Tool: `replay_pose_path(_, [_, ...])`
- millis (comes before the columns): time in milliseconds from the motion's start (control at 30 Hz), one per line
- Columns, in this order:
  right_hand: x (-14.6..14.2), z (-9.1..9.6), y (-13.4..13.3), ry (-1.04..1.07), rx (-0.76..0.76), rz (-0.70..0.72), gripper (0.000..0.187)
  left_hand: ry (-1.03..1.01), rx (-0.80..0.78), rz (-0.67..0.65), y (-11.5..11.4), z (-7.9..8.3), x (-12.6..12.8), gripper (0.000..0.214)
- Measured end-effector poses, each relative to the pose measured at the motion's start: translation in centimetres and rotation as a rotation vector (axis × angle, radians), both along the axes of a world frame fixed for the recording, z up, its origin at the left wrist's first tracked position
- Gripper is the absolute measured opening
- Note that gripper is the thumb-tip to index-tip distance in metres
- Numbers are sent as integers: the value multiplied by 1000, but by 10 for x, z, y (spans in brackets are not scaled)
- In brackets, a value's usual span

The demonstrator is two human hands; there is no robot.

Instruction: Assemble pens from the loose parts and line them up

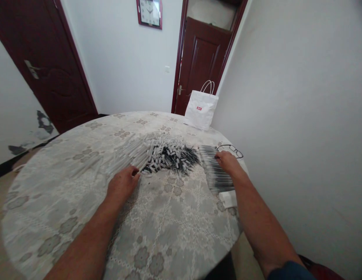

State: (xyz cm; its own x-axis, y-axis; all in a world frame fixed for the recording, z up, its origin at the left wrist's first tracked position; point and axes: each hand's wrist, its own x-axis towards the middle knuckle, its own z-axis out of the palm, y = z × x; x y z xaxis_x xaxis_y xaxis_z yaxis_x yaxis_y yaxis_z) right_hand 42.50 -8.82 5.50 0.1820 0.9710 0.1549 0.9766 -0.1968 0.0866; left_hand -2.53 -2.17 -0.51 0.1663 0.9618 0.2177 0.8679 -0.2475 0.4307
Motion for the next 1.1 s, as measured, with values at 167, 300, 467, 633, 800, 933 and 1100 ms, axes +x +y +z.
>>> replay_pose_path(167, [4,-8,7,-13,-52,-20,30,101,-46,-9,0,-3,0,34])
replay_pose_path(300, [3,-11,11,-22,-86,-38,31,113,-80,-1,-1,-2,0,33])
replay_pose_path(467, [1,-11,11,-35,-100,-49,33,123,-79,-14,-1,-2,1,33])
replay_pose_path(633, [-4,-11,9,-44,-85,-32,38,139,-64,-17,-6,0,3,33])
replay_pose_path(800, [-33,-5,13,-18,65,106,34,109,-70,-15,-11,2,5,29])
replay_pose_path(933, [-88,6,14,72,125,316,29,92,-64,-13,-12,-1,6,26])
replay_pose_path(1100, [-155,7,15,160,47,475,23,120,-48,-2,-14,-4,9,30])
